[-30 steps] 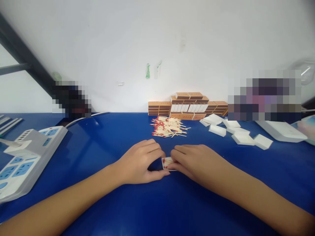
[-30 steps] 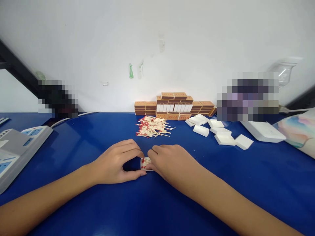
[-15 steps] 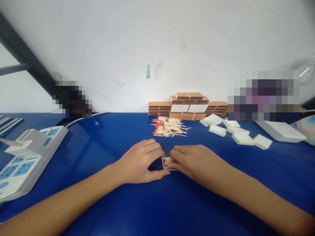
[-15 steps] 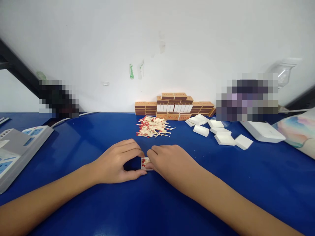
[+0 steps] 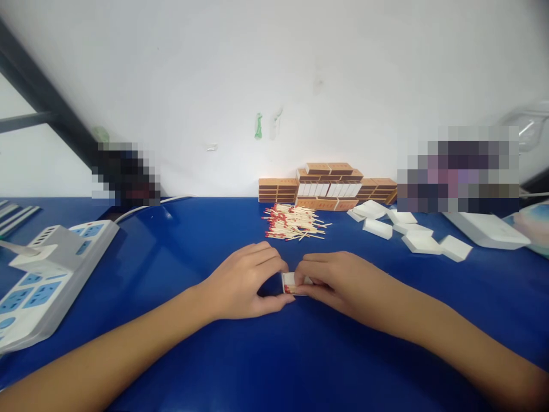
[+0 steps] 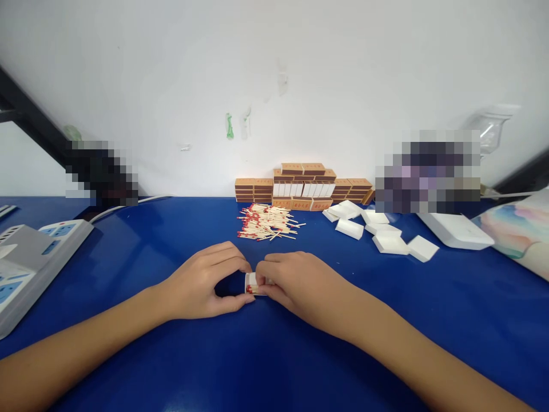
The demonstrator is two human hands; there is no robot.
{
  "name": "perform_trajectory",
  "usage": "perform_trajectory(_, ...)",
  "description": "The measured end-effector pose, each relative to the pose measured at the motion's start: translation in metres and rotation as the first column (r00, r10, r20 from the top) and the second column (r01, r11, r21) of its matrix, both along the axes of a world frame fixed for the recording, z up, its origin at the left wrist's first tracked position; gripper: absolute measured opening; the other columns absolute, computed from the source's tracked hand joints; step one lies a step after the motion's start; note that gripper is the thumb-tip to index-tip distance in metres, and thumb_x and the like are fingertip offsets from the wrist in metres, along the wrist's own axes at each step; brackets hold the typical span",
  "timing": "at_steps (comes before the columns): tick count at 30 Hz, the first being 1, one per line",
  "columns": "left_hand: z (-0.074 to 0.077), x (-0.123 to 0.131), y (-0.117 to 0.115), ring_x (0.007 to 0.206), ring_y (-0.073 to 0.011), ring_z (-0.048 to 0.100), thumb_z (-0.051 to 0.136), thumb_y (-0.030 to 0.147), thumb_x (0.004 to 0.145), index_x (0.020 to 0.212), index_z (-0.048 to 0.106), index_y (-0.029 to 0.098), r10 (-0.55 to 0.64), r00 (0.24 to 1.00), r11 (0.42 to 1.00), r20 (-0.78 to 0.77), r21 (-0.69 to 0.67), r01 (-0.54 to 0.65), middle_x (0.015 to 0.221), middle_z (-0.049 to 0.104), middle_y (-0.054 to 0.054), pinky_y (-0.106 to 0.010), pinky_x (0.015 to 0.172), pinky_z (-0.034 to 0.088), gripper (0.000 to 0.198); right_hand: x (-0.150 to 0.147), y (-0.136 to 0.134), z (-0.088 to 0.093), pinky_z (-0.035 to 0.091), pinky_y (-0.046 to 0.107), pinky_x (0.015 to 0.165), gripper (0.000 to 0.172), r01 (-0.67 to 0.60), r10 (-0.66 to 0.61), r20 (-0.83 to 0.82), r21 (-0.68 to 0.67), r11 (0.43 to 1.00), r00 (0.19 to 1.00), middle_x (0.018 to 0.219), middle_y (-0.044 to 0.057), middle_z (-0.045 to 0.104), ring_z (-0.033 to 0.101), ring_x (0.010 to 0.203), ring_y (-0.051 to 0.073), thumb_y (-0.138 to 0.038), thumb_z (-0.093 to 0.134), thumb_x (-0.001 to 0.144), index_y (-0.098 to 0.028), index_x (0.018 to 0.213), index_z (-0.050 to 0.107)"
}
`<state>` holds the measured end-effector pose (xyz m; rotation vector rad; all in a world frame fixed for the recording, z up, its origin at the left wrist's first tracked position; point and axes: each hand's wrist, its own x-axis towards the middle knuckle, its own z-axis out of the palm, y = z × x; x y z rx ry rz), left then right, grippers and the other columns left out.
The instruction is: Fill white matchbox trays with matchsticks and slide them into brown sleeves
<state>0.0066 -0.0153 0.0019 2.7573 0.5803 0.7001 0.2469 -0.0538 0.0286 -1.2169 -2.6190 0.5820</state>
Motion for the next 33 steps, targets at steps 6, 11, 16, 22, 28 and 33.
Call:
perform_trajectory(6,-0.002,-0.001,0.002,0.09,-0.021,0.062,0.068,0.042,0.096,0.104,0.063,0.017,0.027,1.0,1.0,-0.011,0.01,-0.027,0.098,0.07,-0.006,-0.037,0.082,0.051,0.027,0.002,0.001,0.001,0.04,0.029,0.068,0.028,0.005,-0.007,-0.065,-0.04,0.999,0.998,0.085,0.001,0.069,0.06,0.076,0.016,-0.035,0.054,0.106,-0.021,0.085,0.066)
perform_trajectory(11,-0.002,-0.001,0.003,0.091,-0.022,0.061,0.069,0.047,0.095,0.103,0.064,0.017,0.093,0.995,0.996,-0.035,0.021,-0.092,0.098,0.07,-0.006,-0.039,0.084,0.049,0.031,0.006,0.01,0.0,0.038,0.028,0.061,0.021,0.109,-0.102,-0.135,0.047,0.993,0.986,0.072,-0.001,0.064,0.055,0.064,0.014,-0.03,0.058,0.102,-0.021,0.086,0.069)
perform_trajectory(16,-0.003,-0.003,0.005,0.095,-0.0231,0.061,0.071,0.048,0.093,0.103,0.067,0.018,0.146,0.986,0.989,-0.076,0.024,-0.144,0.101,0.07,-0.005,-0.04,0.086,0.048,0.032,0.027,0.036,-0.02,0.044,0.031,0.067,0.014,0.284,-0.233,-0.186,0.328,0.901,0.955,0.086,0.004,0.064,0.059,0.073,0.018,-0.031,0.059,0.1,-0.021,0.104,0.069)
perform_trajectory(22,-0.002,-0.002,0.005,0.095,-0.0231,0.061,0.07,0.049,0.093,0.105,0.069,0.018,0.139,0.988,0.99,-0.073,0.01,-0.139,0.101,0.069,-0.006,-0.04,0.086,0.048,0.033,0.046,0.052,-0.033,0.049,0.034,0.072,0.024,0.29,-0.271,-0.105,0.284,0.914,0.957,0.099,0.007,0.062,0.061,0.081,0.021,-0.041,0.06,0.1,-0.02,0.11,0.066)
perform_trajectory(28,-0.002,-0.002,0.006,0.096,-0.0231,0.06,0.07,0.048,0.093,0.106,0.069,0.018,0.128,0.989,0.992,-0.068,-0.003,-0.129,0.102,0.068,-0.006,-0.04,0.088,0.048,0.033,0.047,0.054,-0.033,0.049,0.035,0.076,0.023,0.294,-0.278,-0.094,0.285,0.912,0.956,0.104,0.009,0.062,0.061,0.087,0.022,-0.039,0.059,0.101,-0.019,0.112,0.063)
perform_trajectory(33,-0.003,-0.003,0.007,0.095,-0.0229,0.06,0.069,0.048,0.094,0.105,0.069,0.018,0.128,0.99,0.992,-0.064,-0.008,-0.129,0.102,0.068,-0.006,-0.04,0.088,0.048,0.032,0.051,0.058,-0.034,0.046,0.035,0.075,0.022,0.318,-0.31,-0.071,0.261,0.912,0.948,0.1,0.008,0.061,0.059,0.084,0.022,-0.04,0.056,0.102,-0.019,0.105,0.063)
